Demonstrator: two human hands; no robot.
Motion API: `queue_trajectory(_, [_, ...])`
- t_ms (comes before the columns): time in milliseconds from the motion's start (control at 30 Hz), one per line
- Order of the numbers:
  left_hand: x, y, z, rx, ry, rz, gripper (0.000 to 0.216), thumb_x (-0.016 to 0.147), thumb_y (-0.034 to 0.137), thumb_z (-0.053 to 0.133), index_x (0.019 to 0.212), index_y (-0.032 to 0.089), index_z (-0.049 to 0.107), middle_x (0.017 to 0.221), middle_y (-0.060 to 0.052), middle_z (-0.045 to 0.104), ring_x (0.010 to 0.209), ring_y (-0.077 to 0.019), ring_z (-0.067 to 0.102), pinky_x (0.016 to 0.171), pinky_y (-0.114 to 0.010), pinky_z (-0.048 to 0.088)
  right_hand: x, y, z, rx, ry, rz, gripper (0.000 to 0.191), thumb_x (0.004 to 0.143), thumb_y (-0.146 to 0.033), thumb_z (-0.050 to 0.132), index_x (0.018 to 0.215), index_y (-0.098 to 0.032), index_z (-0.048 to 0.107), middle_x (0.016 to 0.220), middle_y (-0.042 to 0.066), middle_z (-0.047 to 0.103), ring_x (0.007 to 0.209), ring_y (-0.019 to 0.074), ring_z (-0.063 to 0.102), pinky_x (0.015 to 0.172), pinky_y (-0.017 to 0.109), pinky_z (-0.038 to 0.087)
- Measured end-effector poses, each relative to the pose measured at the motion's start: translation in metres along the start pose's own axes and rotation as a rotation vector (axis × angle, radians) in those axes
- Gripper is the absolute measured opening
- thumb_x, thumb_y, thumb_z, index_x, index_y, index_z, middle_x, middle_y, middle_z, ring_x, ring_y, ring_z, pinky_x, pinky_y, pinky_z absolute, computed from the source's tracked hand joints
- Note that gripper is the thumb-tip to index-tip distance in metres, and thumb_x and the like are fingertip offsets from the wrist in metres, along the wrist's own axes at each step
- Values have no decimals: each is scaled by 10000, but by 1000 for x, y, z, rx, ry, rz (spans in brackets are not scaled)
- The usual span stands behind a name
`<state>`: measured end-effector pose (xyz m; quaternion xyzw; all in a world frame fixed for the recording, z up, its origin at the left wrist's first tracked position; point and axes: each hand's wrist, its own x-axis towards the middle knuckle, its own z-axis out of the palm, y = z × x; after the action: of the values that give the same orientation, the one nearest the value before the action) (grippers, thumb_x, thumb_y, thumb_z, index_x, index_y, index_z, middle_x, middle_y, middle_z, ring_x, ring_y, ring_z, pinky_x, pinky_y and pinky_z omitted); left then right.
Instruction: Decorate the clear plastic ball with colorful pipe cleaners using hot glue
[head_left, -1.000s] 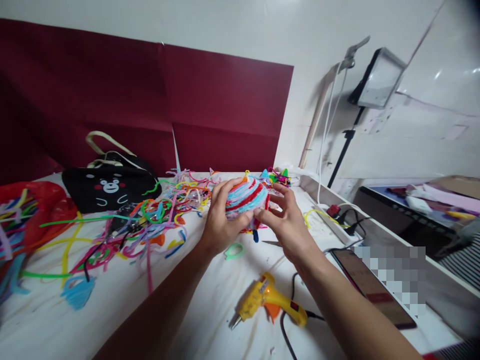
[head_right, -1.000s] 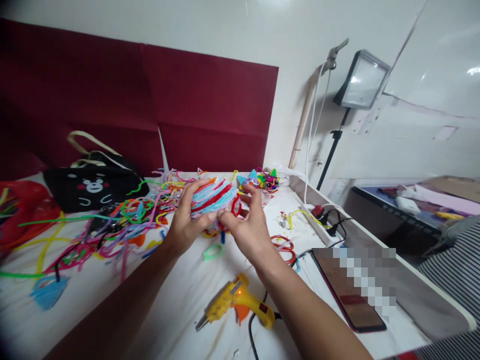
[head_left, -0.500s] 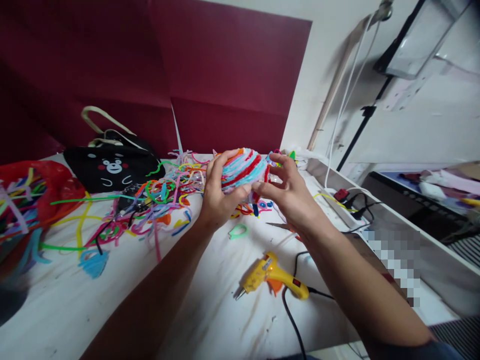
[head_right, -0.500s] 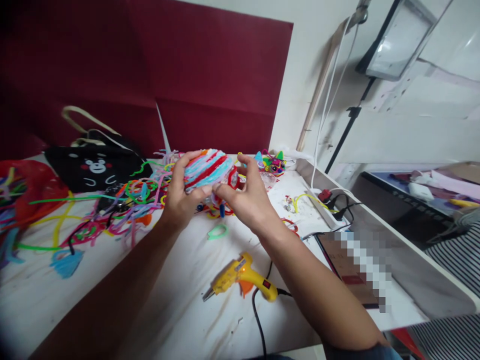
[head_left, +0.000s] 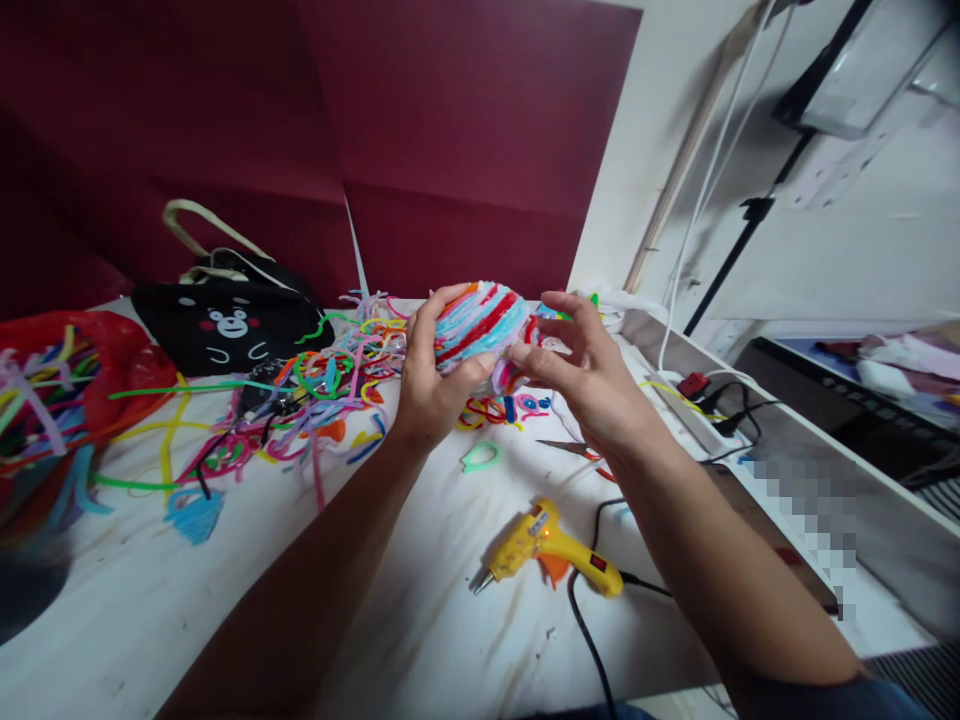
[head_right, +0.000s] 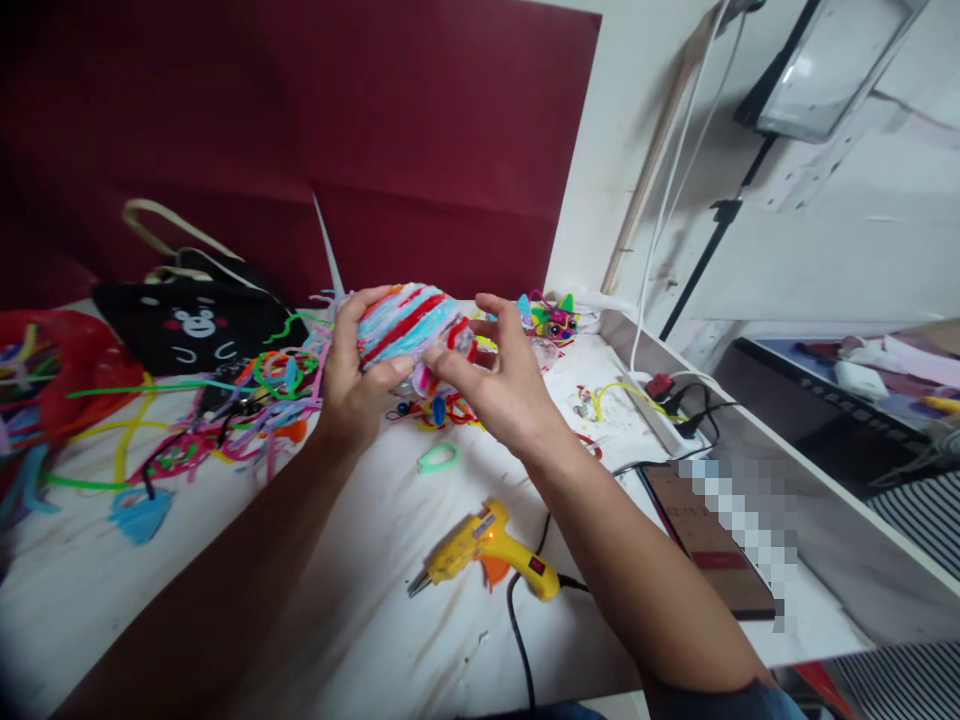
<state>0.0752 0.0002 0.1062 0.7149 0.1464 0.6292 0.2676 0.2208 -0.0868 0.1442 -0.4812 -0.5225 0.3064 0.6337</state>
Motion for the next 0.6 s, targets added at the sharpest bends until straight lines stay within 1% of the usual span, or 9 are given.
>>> queue_trajectory(67, [0, -2, 1, -45, 7, -3, 573, 815, 458, 694, 1340, 291, 535, 1382, -63, 564, 1280, -324, 555, 1102, -486, 476, 1, 1, -3, -6, 9, 3, 645, 696, -476, 782, 1225, -290, 464, 1227, 82, 588, 1117, 268, 616, 915, 518, 574])
queue_trajectory(133, [-1, -5, 2, -104, 10, -15, 571, 817, 442, 684, 1346, 296, 522, 1377, -58, 578, 1264, -311, 576, 1079, -461, 499, 2, 1, -5, 13, 7, 15, 578, 739, -501, 751, 1208, -297, 482, 1185, 60, 613, 1036, 236, 649, 839, 462, 606])
queue_trajectory(267, [-2, -8, 2, -127, 26, -95, 544, 858, 429, 609, 1373, 317, 475, 1406, -61, 573, 1262, -292, 599, 1079, -456, 502, 3, -1, -9, 98, 9, 33, 420, 790, -500, 717, 1113, -281, 562, 1050, 27, 666, 891, 193, 681, 691, 350, 622])
queue_trajectory(333, [-1, -7, 1, -116, 59, -140, 501, 881, 435, 557, 1363, 325, 472, 1412, -61, 578, 1272, -285, 601, 1069, -457, 511, 5, -1, -11, 139, 28, 43, 342, 804, -479, 707, 1047, -262, 604, 1017, 31, 679, 840, 183, 689, 661, 327, 616])
queue_trajectory(400, [1, -4, -1, -123, 84, -184, 472, 902, 459, 501, 1356, 334, 473, 1370, -56, 611, 1264, -277, 613, 1020, -448, 542, 9, 1, -13, 169, 71, 48, 273, 809, -445, 706, 980, -246, 631, 982, 34, 693, 809, 175, 701, 657, 313, 608])
queue_trajectory(500, [7, 4, -6, -126, 83, -217, 496, 920, 535, 407, 1366, 327, 471, 1287, -60, 652, 1242, -271, 628, 965, -437, 564, 16, 10, -16, 187, 164, 11, 163, 798, -368, 709, 825, -223, 637, 802, 13, 689, 722, 149, 686, 631, 275, 574])
queue_trajectory(567, [12, 11, -13, -123, 101, -207, 534, 901, 584, 391, 1354, 315, 482, 1256, -62, 667, 1231, -272, 633, 977, -437, 557, 20, 19, -17, 190, 182, 4, 155, 768, -330, 712, 729, -211, 620, 657, -9, 647, 593, 123, 628, 554, 247, 529])
queue_trajectory(600, [16, 14, -17, -124, 143, -193, 542, 884, 603, 407, 1336, 316, 494, 1237, -57, 678, 1227, -271, 635, 989, -435, 551, 21, 23, -17, 183, 167, 15, 165, 750, -327, 715, 703, -206, 613, 607, -19, 625, 533, 111, 591, 512, 238, 501])
